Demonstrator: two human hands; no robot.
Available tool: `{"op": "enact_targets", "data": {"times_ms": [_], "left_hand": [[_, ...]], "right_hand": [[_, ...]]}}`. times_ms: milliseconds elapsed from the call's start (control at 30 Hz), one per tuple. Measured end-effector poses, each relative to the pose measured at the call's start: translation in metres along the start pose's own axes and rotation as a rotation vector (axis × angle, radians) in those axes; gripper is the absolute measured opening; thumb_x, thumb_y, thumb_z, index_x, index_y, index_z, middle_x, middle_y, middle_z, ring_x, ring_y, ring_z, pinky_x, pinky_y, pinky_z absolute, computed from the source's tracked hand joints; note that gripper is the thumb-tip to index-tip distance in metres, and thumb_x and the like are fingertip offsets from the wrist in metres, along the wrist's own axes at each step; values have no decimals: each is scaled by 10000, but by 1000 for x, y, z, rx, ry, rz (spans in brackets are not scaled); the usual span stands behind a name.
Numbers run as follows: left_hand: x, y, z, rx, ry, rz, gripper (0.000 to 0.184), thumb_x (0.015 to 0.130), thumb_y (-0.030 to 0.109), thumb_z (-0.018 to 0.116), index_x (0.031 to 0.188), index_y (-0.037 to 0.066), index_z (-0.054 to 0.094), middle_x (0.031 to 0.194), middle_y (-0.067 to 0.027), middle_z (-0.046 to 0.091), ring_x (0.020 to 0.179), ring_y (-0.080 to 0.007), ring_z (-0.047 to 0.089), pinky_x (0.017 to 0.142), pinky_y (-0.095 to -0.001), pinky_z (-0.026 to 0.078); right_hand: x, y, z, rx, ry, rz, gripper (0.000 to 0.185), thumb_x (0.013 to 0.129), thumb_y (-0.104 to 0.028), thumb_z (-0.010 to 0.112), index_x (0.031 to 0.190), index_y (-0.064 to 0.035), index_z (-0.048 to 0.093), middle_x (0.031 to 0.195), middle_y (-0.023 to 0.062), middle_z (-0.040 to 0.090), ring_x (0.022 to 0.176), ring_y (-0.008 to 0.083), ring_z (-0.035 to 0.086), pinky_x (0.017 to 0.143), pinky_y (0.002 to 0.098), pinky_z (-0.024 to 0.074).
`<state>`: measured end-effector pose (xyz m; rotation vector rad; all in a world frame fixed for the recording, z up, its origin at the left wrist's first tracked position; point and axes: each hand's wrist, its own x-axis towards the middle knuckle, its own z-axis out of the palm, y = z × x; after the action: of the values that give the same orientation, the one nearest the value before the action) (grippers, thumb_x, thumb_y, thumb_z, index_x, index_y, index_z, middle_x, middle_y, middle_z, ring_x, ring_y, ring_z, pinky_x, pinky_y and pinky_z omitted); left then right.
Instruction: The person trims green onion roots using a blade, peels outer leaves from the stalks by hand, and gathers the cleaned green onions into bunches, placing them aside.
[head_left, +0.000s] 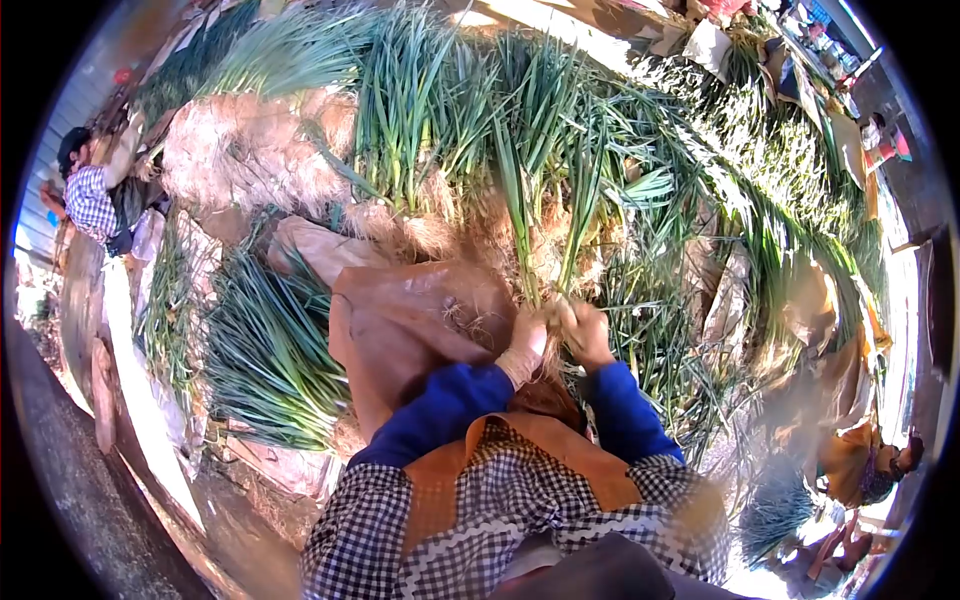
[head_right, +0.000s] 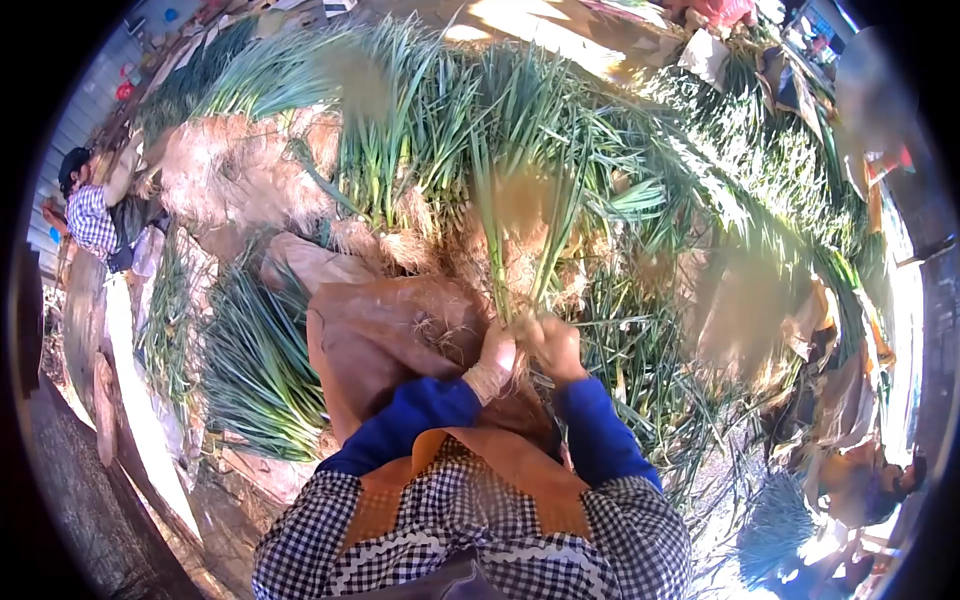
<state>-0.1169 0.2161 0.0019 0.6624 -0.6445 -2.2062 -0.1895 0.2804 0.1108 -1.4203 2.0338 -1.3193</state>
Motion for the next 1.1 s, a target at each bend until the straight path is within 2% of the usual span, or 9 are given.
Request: {"op": "enact_targets", "data": {"times_ms": [200,267,300,467,633,800,933,1000,1100], "left_hand": [[-9,20,14,74,25,-112,136,874,134,545,961,34,514,710,-8,549,577,-97,531,492,-241,460],[-10,14,10,117,46,-71,143,867,126,552,975,39,517,715,-4,553,568,-89,520,506,-234,457],[-13,21,14,80,-25,-105,158,862,120,556,992,39,516,747,-7,559,590,-88,527,525,-231,461],[-5,4,7,123,-100,-49,317,833,10,547,1138,6,461,935,-36,564,796,-121,559,692,-240,493],[-2,-5,-1,329,18,74,343,805,-67,521,1135,0,455,944,-61,575,795,-144,568,691,-246,498],[-9,5,9,277,95,-30,258,805,-18,547,1051,-5,473,862,-80,570,658,-133,536,583,-252,466],[-11,14,14,283,34,-62,288,812,30,584,1069,19,455,843,-48,561,690,-114,524,602,-251,463],[-16,18,24,234,42,-20,215,806,58,615,976,53,483,753,-18,549,615,-104,541,513,-251,481],[-21,17,27,76,-27,-74,319,776,-7,613,1052,28,457,822,-42,565,644,-101,534,522,-242,464]], "right_hand": [[-94,74,-102,42,-225,428,269,885,-240,500,771,-22,608,686,68,609,536,230,555,522,314,469],[-131,163,-122,-1164,-817,479,384,898,-346,432,753,-36,606,763,90,637,645,258,617,554,334,484],[-112,135,-120,-1137,-892,549,443,899,-408,375,820,-56,631,886,150,640,790,283,632,630,372,494],[6,43,-47,73,-43,172,395,869,-385,505,1031,-29,560,968,180,604,907,261,577,788,334,436],[35,24,8,-840,2,-40,413,845,-410,517,585,-96,586,459,64,514,388,261,495,418,351,425],[-12,-16,-23,-236,114,-472,358,798,-131,608,473,-58,477,427,93,439,339,206,387,368,341,300],[-60,15,-88,-29,-231,478,345,866,-204,546,565,-36,549,477,61,497,428,169,480,461,277,410],[-73,81,-100,-987,-619,240,338,844,-387,541,803,-70,651,702,134,630,632,257,612,573,354,468],[-24,81,-72,-417,-186,374,434,798,-492,542,864,-75,642,850,168,636,790,317,615,698,401,470]]}}
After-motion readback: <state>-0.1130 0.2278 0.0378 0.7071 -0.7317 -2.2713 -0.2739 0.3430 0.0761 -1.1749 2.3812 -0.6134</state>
